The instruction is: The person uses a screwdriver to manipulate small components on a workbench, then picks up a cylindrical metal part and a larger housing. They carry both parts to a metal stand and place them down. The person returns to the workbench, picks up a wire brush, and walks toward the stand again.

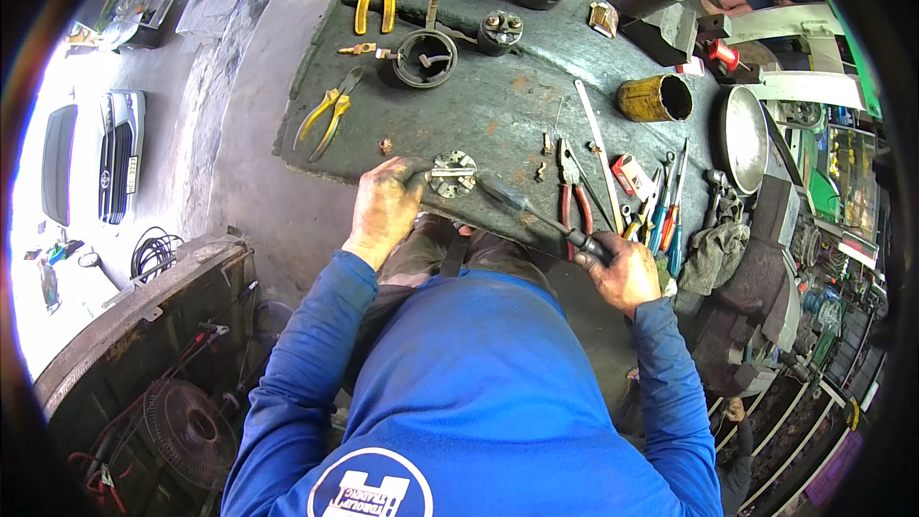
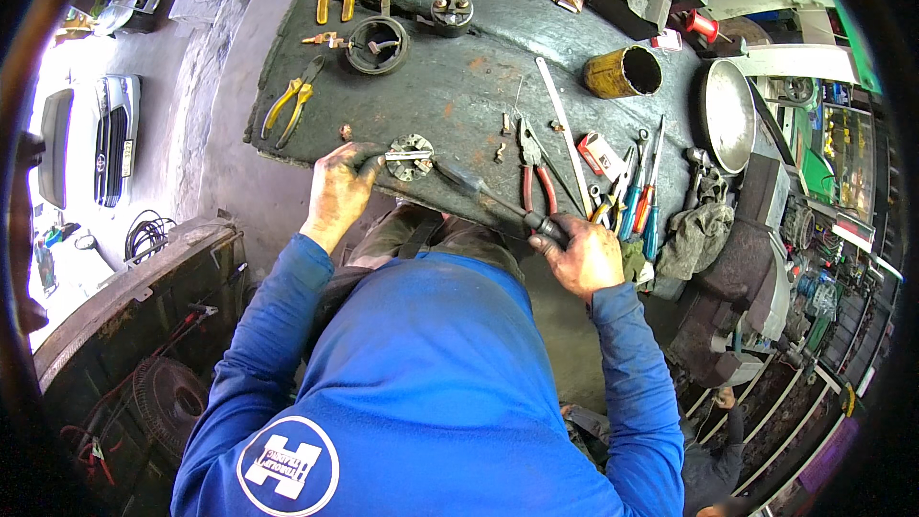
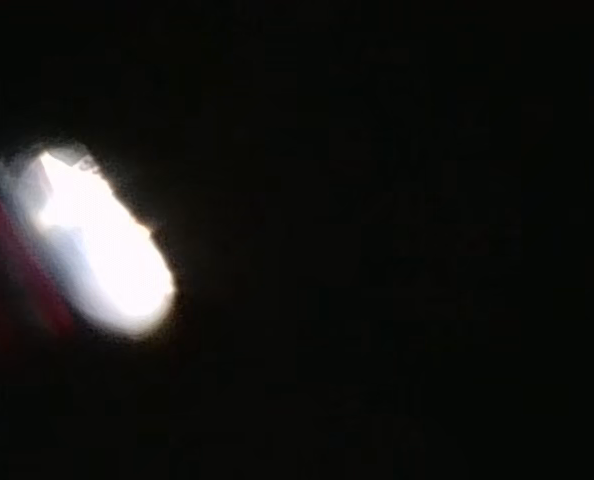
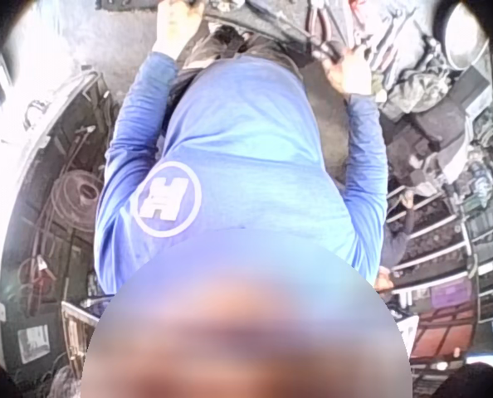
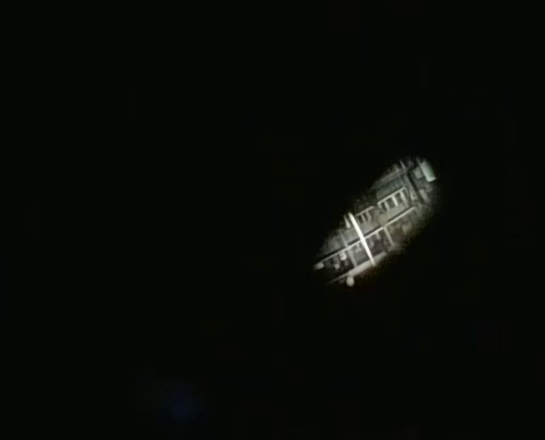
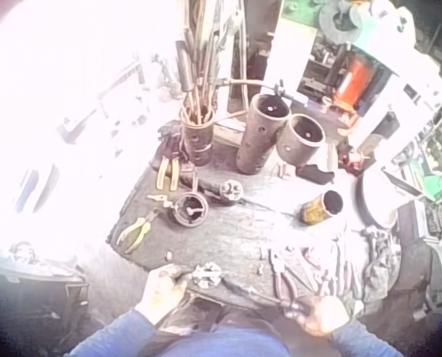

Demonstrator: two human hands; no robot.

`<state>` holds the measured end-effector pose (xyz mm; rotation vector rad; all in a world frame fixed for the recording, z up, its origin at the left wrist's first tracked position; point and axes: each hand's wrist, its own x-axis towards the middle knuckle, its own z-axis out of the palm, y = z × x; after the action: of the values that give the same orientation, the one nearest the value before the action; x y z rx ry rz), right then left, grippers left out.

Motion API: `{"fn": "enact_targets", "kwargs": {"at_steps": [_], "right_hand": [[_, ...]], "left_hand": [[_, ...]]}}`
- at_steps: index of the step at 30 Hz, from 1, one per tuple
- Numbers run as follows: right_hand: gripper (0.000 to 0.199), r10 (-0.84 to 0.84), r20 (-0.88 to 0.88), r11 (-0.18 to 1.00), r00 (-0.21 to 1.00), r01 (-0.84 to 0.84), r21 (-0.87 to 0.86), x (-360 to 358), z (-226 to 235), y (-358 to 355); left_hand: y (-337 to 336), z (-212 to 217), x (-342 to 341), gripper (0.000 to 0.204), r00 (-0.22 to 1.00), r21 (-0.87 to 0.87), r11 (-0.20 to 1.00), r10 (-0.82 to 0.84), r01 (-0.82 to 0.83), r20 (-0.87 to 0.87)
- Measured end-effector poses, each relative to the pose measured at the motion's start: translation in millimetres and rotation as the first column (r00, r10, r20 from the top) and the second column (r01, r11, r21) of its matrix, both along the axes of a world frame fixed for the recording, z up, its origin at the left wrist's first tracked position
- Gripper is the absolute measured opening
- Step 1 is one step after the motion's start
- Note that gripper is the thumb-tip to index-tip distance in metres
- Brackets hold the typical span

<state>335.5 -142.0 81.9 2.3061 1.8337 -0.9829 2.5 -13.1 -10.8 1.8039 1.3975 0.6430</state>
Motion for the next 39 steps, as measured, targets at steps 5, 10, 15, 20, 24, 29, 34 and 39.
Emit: {"fn": "enact_targets", "kwargs": {"at_steps": [5, 10, 15, 20, 24, 29, 34, 39], "right_hand": [[0.051, 0.075, 0.061, 0.996, 0.995, -0.077, 0.037, 6.1, -3.0, 3.4], [0.053, 0.125, 0.070, 0.987, 0.990, -0.131, 0.088, 12.8, -6.8, 5.6], [0.053, 0.170, 0.077, 0.978, 0.982, -0.178, 0.106, 11.7, -3.0, 10.6], [0.050, 0.211, 0.062, 0.976, 0.976, -0.213, 0.043, 8.6, 11.9, 20.4], [0.048, 0.245, 0.103, 0.968, 0.964, -0.249, 0.029, 7.3, 16.9, 27.6], [0.046, 0.245, 0.056, 0.967, 0.968, -0.249, 0.060, 7.8, 20.1, 29.7], [0.044, 0.269, 0.096, 0.961, 0.958, -0.273, 0.032, 5.4, 23.9, 32.6], [0.034, 0.306, 0.121, 0.951, 0.944, -0.309, 0.007, 4.7, 27.9, 34.5]], "left_hand": [[3.2, 2.1, -1.5, 0.016, 0.998, 0.009, 0.998, -0.060, 0.060, 0.005], [6.1, 0.9, -3.1, 0.015, 0.994, 0.043, 0.994, -0.103, 0.104, -0.024], [5.1, -1.8, -2.9, 0.015, 0.996, 0.028, 0.996, -0.088, 0.088, -0.011], [4.7, -4.6, -2.9, 0.013, 0.997, 0.036, 0.996, -0.081, 0.080, 0.004], [4.4, -6.6, -3.1, 0.014, 0.996, 0.066, 0.994, -0.088, 0.088, 0.001], [2.7, -4.8, -1.7, 0.016, 0.995, 0.093, 0.991, -0.099, 0.100, -0.015], [3.1, -0.5, -0.4, 0.017, 0.966, 0.225, 0.946, -0.198, 0.233, -0.169], [9.4, -3.2, -3.5, 0.016, 0.958, 0.255, 0.928, -0.236, 0.271, -0.160]]}}
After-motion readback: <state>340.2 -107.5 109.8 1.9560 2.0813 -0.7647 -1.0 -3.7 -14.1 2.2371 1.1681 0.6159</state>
